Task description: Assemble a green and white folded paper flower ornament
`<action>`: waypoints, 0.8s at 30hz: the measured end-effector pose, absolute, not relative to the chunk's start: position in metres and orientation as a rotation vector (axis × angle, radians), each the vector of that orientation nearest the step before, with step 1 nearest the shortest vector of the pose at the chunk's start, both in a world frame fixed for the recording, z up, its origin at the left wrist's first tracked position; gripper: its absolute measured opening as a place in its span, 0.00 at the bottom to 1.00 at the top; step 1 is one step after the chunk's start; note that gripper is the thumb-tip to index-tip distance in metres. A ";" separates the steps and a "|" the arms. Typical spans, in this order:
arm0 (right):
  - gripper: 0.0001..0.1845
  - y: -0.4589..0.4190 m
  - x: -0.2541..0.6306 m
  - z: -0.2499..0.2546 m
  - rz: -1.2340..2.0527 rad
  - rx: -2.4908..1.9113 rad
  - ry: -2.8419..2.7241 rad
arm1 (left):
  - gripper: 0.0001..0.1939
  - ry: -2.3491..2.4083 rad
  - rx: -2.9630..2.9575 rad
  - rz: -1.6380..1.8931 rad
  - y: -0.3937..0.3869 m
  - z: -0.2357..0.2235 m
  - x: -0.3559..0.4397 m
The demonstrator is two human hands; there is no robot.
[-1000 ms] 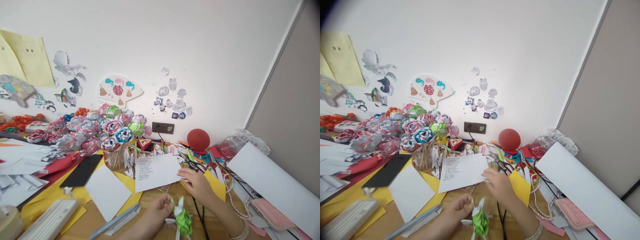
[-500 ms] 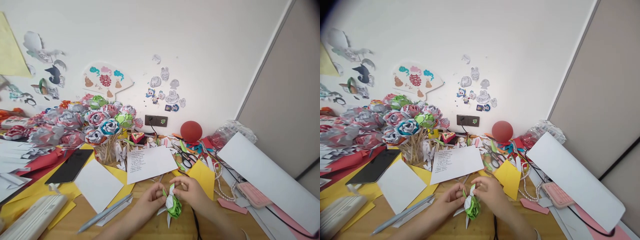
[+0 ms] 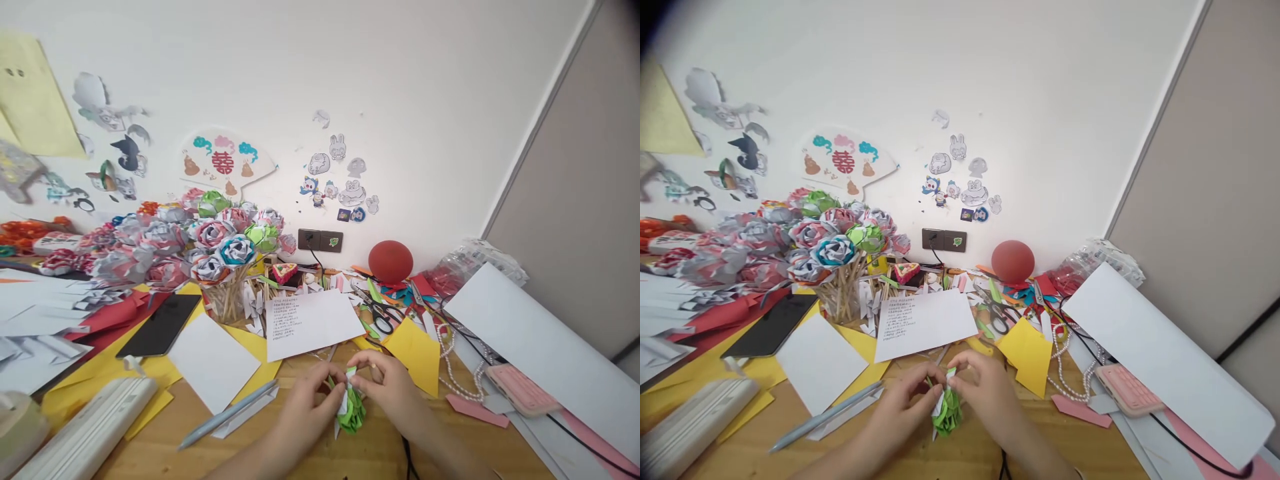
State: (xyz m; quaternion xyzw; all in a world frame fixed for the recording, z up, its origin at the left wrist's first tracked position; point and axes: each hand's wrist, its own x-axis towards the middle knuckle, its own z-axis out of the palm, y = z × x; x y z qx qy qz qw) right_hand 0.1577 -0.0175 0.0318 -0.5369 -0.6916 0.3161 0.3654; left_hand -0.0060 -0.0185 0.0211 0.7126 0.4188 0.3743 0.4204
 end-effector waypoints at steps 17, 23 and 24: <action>0.12 -0.020 0.155 0.020 0.598 -1.435 -1.804 | 0.10 1.037 1.814 1.041 -0.024 0.022 -0.005; 0.11 -0.022 0.152 0.019 0.619 -1.451 -1.798 | 0.06 1.104 1.798 1.057 -0.024 0.024 -0.007; 0.10 -0.023 0.152 0.020 0.615 -1.458 -1.794 | 0.05 1.114 1.794 1.059 -0.024 0.025 -0.007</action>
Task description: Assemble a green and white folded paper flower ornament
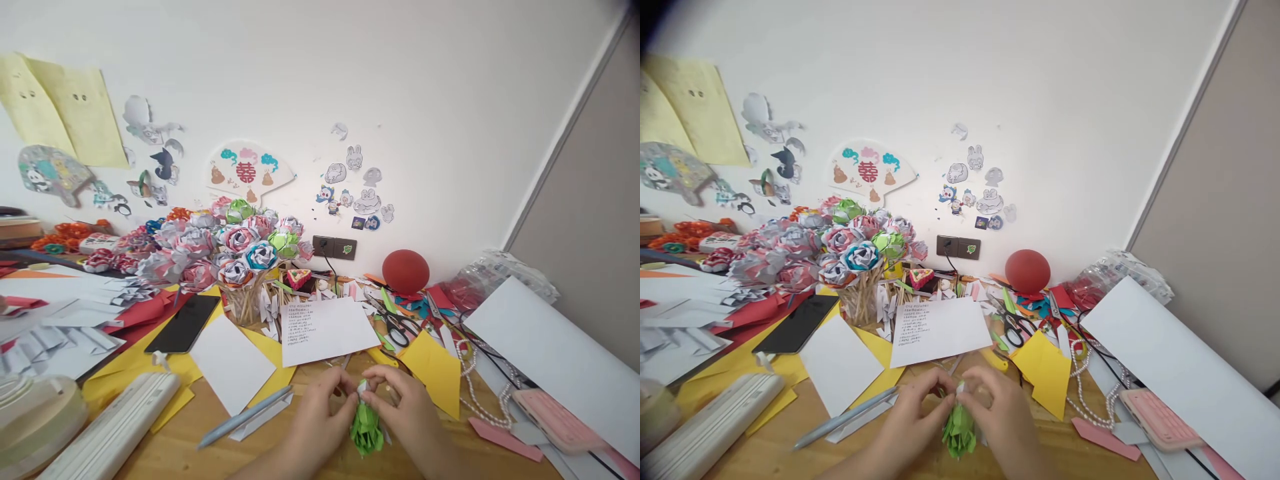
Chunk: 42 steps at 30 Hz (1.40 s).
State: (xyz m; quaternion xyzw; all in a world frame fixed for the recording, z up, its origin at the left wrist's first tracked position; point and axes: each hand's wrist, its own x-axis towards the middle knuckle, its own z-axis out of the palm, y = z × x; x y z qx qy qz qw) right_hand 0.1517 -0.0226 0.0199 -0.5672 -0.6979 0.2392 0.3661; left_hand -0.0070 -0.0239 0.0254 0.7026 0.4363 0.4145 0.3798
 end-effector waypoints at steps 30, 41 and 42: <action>0.04 -0.022 0.156 0.026 1.008 -1.371 -1.923 | 0.08 0.973 1.626 0.696 -0.009 0.005 -0.012; 0.07 -0.023 0.155 0.021 0.937 -1.390 -1.973 | 0.05 1.105 1.815 0.677 -0.013 0.007 -0.013; 0.05 -0.023 0.155 0.022 0.905 -1.399 -1.993 | 0.05 1.131 1.846 0.687 -0.014 0.009 -0.012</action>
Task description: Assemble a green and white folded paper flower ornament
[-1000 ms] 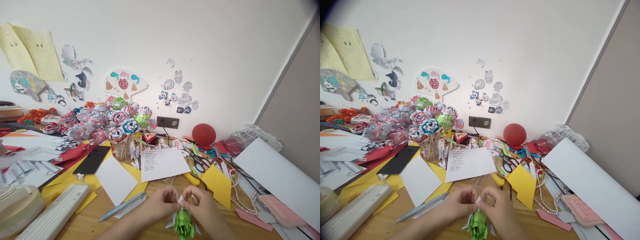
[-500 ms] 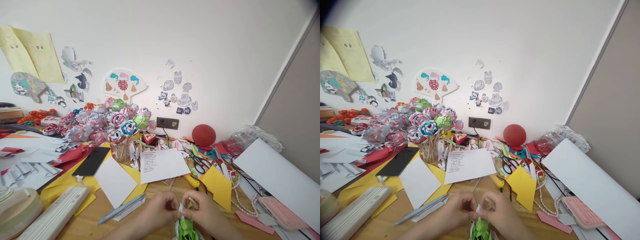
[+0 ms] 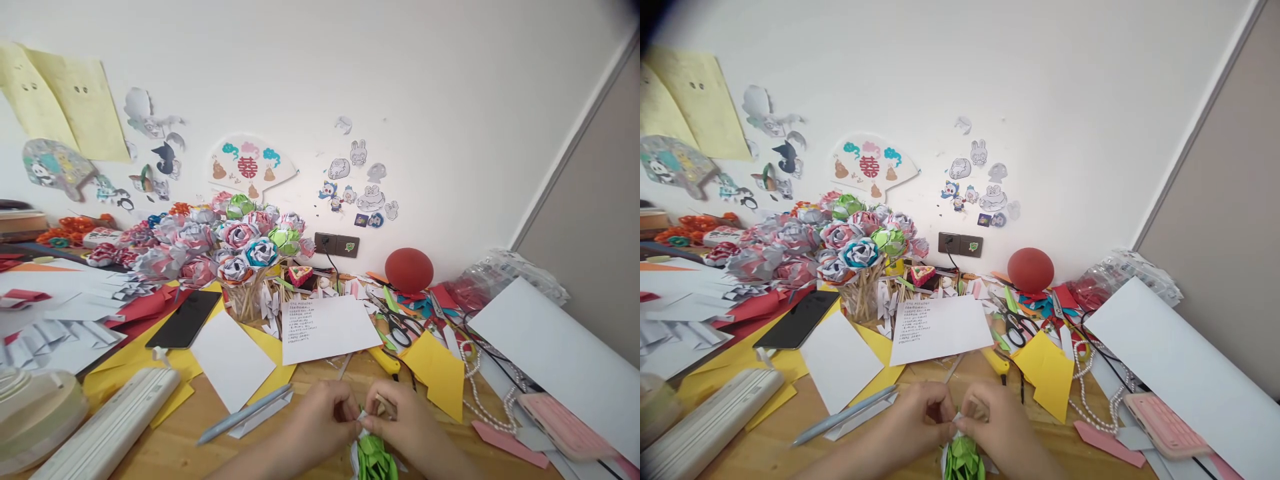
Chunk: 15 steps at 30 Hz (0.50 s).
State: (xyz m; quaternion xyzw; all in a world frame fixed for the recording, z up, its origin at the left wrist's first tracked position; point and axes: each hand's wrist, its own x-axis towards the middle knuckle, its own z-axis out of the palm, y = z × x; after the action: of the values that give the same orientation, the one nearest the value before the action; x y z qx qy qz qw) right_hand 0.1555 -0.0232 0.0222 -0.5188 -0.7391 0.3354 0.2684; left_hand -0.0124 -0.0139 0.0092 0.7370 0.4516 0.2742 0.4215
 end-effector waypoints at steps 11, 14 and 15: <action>0.05 -0.026 0.158 0.022 0.714 -1.338 -2.163 | 0.07 1.166 2.011 0.698 -0.025 0.023 -0.011; 0.05 -0.024 0.162 0.022 0.792 -1.252 -2.123 | 0.03 1.020 1.724 0.640 -0.018 0.027 -0.013; 0.06 -0.023 0.163 0.022 0.798 -1.222 -2.099 | 0.06 0.953 1.599 0.641 -0.015 0.027 -0.014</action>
State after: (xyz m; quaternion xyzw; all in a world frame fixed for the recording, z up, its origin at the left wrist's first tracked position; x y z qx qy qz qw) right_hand 0.1626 -0.0234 0.0219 -0.4578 -0.7861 0.2988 0.2884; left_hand -0.0142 -0.0150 0.0272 0.6765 0.4033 0.2710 0.5534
